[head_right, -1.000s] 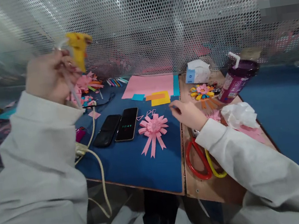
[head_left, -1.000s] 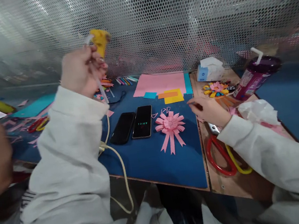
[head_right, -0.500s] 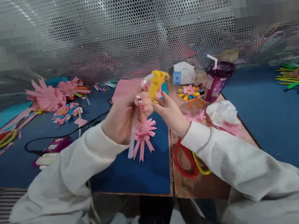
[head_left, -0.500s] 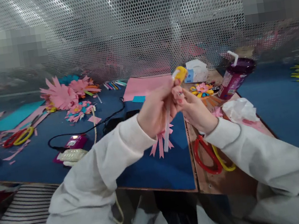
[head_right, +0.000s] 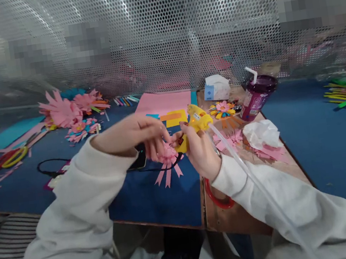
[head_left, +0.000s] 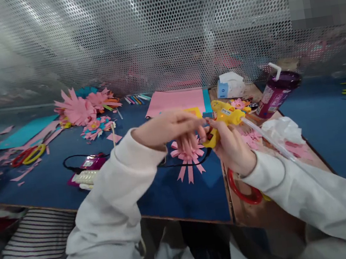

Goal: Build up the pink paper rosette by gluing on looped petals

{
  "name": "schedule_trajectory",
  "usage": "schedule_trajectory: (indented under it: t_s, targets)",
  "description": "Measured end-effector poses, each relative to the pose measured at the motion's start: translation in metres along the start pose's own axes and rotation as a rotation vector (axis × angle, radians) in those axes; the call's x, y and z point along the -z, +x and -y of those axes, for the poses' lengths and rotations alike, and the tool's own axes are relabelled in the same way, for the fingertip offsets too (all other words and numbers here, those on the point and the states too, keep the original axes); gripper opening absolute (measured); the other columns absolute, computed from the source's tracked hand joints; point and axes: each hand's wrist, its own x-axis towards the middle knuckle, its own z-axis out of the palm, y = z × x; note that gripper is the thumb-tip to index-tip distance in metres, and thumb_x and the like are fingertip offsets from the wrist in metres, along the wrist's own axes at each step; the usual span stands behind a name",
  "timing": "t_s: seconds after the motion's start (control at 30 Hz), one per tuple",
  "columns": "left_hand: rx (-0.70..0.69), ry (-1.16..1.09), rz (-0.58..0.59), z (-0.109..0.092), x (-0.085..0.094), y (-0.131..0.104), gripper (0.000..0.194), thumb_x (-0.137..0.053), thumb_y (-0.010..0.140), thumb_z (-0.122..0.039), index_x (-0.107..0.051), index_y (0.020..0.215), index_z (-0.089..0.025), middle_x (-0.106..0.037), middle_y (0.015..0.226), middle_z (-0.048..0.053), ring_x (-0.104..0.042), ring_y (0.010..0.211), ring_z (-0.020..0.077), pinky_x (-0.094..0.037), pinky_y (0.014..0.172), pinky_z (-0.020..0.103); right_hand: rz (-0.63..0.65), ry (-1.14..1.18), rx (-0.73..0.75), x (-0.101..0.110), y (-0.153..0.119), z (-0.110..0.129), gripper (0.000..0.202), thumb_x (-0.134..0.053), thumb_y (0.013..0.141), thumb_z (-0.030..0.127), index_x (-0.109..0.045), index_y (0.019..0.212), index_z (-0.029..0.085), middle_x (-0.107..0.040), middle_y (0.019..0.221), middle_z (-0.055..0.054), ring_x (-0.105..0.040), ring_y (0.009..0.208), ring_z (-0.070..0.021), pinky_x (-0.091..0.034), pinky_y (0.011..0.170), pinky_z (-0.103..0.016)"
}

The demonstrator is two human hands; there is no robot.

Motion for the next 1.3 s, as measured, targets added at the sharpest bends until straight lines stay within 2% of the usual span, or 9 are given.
schedule_trajectory:
  t_s: [0.07,0.1,0.2,0.33,0.57,0.8,1.07,1.2,1.3]
  targets:
    - [-0.028,0.24,-0.295,0.026,0.025,0.008,0.025,-0.052,0.086,-0.034,-0.065,0.09,-0.014,-0.068,0.071,0.006,-0.062,0.055,0.0129,-0.046,0.05,0.021,-0.039,0.355,-0.209,-0.008,-0.001,0.011,0.027,-0.023,0.093,0.038,-0.044,0.1,0.023,-0.063,0.07,-0.004,-0.065,0.074,-0.0199,-0.051,0.059,-0.034]
    - [-0.006,0.379,-0.315,0.042,0.034,0.013,0.021,-0.056,0.083,-0.029,-0.066,0.092,-0.013,-0.068,0.077,0.006,-0.063,0.064,0.0143,-0.047,0.055,0.022,-0.058,0.551,-0.335,-0.01,-0.001,0.016,0.023,-0.028,0.091,0.039,-0.043,0.097,0.023,-0.063,0.068,-0.004,-0.065,0.072,-0.0202,-0.051,0.058,-0.034]
    - [0.015,0.698,-0.271,0.085,0.047,0.027,0.021,-0.066,0.074,-0.018,-0.068,0.094,-0.012,-0.069,0.093,0.009,-0.064,0.083,0.0163,-0.047,0.075,0.025,-0.067,0.875,-0.535,-0.014,-0.002,0.024,0.015,-0.042,0.085,0.038,-0.042,0.087,0.023,-0.063,0.066,-0.002,-0.064,0.07,-0.0204,-0.05,0.057,-0.034]
    - [-0.079,0.844,-0.173,0.112,0.049,0.036,0.028,-0.065,0.075,-0.014,-0.067,0.103,-0.015,-0.066,0.106,0.01,-0.061,0.095,0.0158,-0.044,0.084,0.024,-0.083,0.976,-0.553,-0.016,-0.003,0.02,0.014,-0.051,0.08,0.035,-0.045,0.083,0.022,-0.06,0.062,0.0,-0.061,0.062,-0.0175,-0.044,0.05,-0.029]
    - [-0.121,0.974,-0.118,0.121,0.046,0.044,0.031,-0.062,0.078,-0.01,-0.065,0.107,-0.019,-0.068,0.107,0.004,-0.059,0.098,0.0158,-0.043,0.087,0.025,-0.135,1.019,-0.651,-0.021,-0.008,0.02,0.017,-0.06,0.072,0.03,-0.05,0.08,0.019,-0.053,0.052,0.005,-0.05,0.048,-0.0099,-0.033,0.043,-0.021]
    - [-0.167,1.074,-0.089,0.123,0.044,0.048,0.021,-0.062,0.08,-0.014,-0.067,0.1,-0.019,-0.07,0.1,0.002,-0.061,0.095,0.0151,-0.045,0.082,0.023,-0.056,1.077,-0.725,-0.022,-0.011,0.019,0.018,-0.061,0.072,0.03,-0.051,0.082,0.019,-0.051,0.051,0.006,-0.044,0.045,-0.0074,-0.032,0.043,-0.02]
    - [-0.358,1.105,-0.382,0.122,0.061,0.03,0.016,-0.053,0.088,-0.02,-0.067,0.092,-0.013,-0.069,0.097,0.006,-0.063,0.093,0.0146,-0.048,0.081,0.024,0.023,1.046,-0.77,-0.023,-0.014,0.025,0.018,-0.06,0.073,0.032,-0.052,0.08,0.019,-0.054,0.063,0.005,-0.045,0.042,-0.0063,-0.035,0.042,-0.022]
    - [-0.546,1.109,-0.507,0.118,0.057,0.019,0.025,-0.046,0.092,-0.027,-0.067,0.093,-0.013,-0.07,0.097,0.007,-0.064,0.093,0.0138,-0.05,0.079,0.023,0.083,0.965,-0.73,-0.025,-0.019,0.029,0.018,-0.057,0.077,0.035,-0.05,0.083,0.02,-0.054,0.062,0.006,-0.047,0.04,-0.008,-0.037,0.041,-0.023]
    - [-0.603,1.148,-0.538,0.112,0.051,0.012,0.028,-0.043,0.093,-0.028,-0.067,0.095,-0.014,-0.07,0.097,0.008,-0.065,0.094,0.0129,-0.052,0.079,0.022,0.086,0.921,-0.713,-0.025,-0.02,0.029,0.02,-0.056,0.078,0.038,-0.05,0.086,0.02,-0.058,0.068,0.004,-0.047,0.038,-0.0076,-0.035,0.039,-0.023]
